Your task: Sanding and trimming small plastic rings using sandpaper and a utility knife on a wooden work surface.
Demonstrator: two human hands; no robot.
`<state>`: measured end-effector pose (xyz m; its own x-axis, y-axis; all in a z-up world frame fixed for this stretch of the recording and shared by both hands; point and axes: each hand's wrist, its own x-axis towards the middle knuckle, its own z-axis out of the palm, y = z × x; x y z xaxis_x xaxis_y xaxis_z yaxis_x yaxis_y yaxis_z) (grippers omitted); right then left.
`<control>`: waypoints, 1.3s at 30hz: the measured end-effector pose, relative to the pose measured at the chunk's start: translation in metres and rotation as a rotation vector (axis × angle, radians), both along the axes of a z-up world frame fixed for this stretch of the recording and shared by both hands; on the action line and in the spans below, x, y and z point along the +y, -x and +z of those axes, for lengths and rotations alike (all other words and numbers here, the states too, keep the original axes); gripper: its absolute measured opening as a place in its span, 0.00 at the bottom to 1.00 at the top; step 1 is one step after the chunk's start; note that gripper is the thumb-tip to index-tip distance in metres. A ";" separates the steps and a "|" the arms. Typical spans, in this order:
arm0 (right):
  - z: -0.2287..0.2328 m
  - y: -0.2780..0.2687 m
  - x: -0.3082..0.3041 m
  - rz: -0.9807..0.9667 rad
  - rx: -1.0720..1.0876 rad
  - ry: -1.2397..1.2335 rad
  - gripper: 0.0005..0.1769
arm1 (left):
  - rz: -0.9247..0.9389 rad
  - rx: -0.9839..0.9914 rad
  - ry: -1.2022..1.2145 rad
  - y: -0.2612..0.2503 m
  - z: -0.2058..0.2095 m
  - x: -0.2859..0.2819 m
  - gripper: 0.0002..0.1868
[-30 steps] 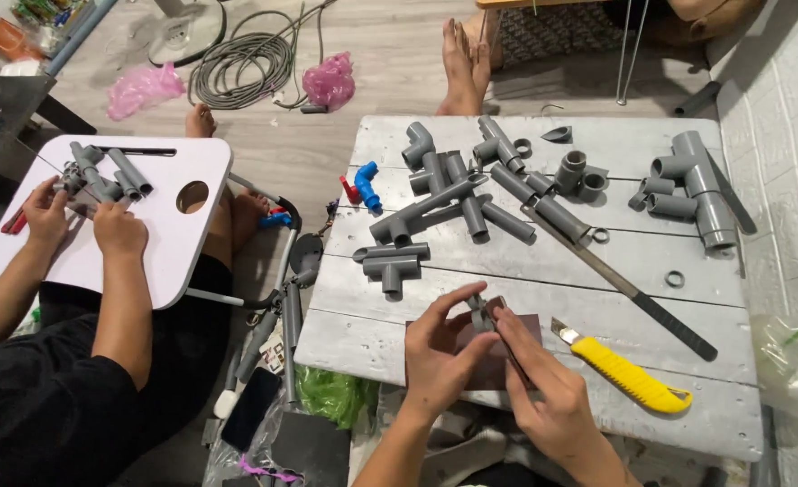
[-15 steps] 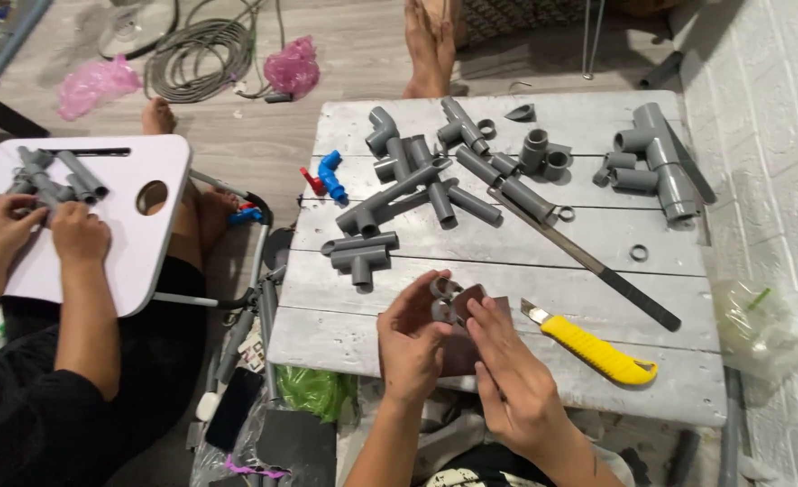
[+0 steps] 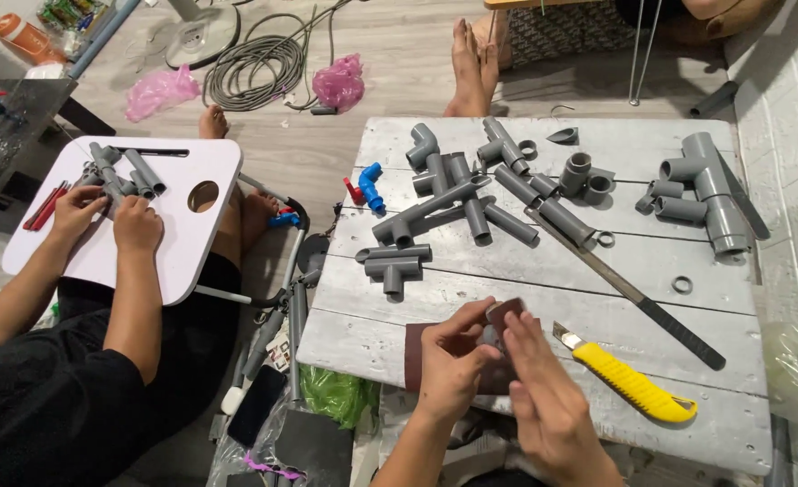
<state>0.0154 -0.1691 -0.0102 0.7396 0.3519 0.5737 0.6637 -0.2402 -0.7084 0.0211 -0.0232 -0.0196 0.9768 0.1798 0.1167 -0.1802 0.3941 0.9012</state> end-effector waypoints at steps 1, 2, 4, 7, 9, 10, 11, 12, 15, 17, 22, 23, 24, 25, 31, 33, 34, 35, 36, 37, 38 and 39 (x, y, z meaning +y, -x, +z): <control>-0.004 -0.001 0.000 0.000 -0.001 -0.001 0.29 | 0.000 -0.001 -0.001 0.002 0.004 -0.002 0.39; -0.009 -0.002 0.000 -0.010 -0.031 -0.023 0.30 | -0.064 0.005 0.002 0.004 0.008 -0.004 0.31; -0.010 -0.002 -0.001 -0.018 -0.056 -0.042 0.30 | -0.126 0.014 0.007 0.007 0.006 -0.005 0.24; -0.005 0.000 -0.002 -0.031 -0.003 0.004 0.28 | -0.112 -0.076 0.171 0.003 -0.005 0.000 0.28; -0.010 0.007 -0.002 0.052 -0.030 -0.015 0.32 | -0.147 -0.080 0.112 0.004 -0.008 0.001 0.19; -0.009 0.005 -0.003 0.053 -0.025 -0.013 0.32 | -0.146 -0.076 0.114 0.007 -0.010 -0.001 0.19; -0.008 0.002 -0.004 0.030 -0.024 -0.007 0.31 | -0.145 -0.059 0.091 0.010 -0.011 -0.003 0.23; -0.007 -0.003 -0.005 0.006 -0.028 -0.001 0.30 | -0.145 -0.048 0.067 0.010 -0.011 -0.005 0.27; -0.006 0.008 0.000 0.053 -0.031 0.014 0.31 | -0.080 -0.071 0.115 0.004 -0.016 -0.001 0.34; -0.008 0.002 -0.005 0.037 -0.055 0.011 0.31 | -0.136 -0.050 0.084 0.009 -0.014 -0.004 0.30; -0.027 -0.003 -0.002 0.016 -0.092 0.050 0.31 | -0.057 -0.020 0.177 0.006 -0.012 0.001 0.26; -0.032 -0.002 -0.002 0.012 -0.110 0.054 0.32 | -0.102 -0.057 0.145 0.005 -0.016 0.002 0.25; -0.036 0.001 -0.001 0.012 -0.123 0.061 0.34 | -0.143 -0.090 0.115 0.006 -0.020 0.003 0.24; -0.026 -0.002 -0.003 0.014 -0.119 0.064 0.34 | -0.141 -0.087 0.118 0.008 -0.018 0.004 0.24; 0.002 -0.008 -0.012 0.007 0.263 -0.165 0.21 | -0.216 -0.006 0.261 0.007 -0.030 0.011 0.31; 0.003 -0.010 -0.017 -0.120 0.375 -0.167 0.19 | -0.252 0.084 0.441 0.006 -0.034 0.016 0.41; 0.007 -0.014 -0.022 -0.127 0.379 -0.163 0.19 | -0.257 0.088 0.446 0.006 -0.035 0.016 0.41; 0.011 -0.017 -0.026 -0.171 0.339 -0.105 0.17 | -0.259 0.077 0.465 0.006 -0.036 0.017 0.41; 0.015 -0.021 -0.029 -0.212 0.299 -0.050 0.16 | -0.260 0.065 0.482 0.007 -0.036 0.018 0.41; 0.013 -0.024 -0.035 -0.217 0.303 -0.047 0.16 | -0.263 0.070 0.485 0.006 -0.039 0.019 0.41; 0.012 -0.029 -0.041 -0.274 0.227 0.020 0.18 | -0.280 0.060 0.499 0.005 -0.040 0.020 0.41; 0.011 -0.033 -0.047 -0.329 0.151 0.088 0.19 | -0.298 0.049 0.512 0.005 -0.042 0.021 0.41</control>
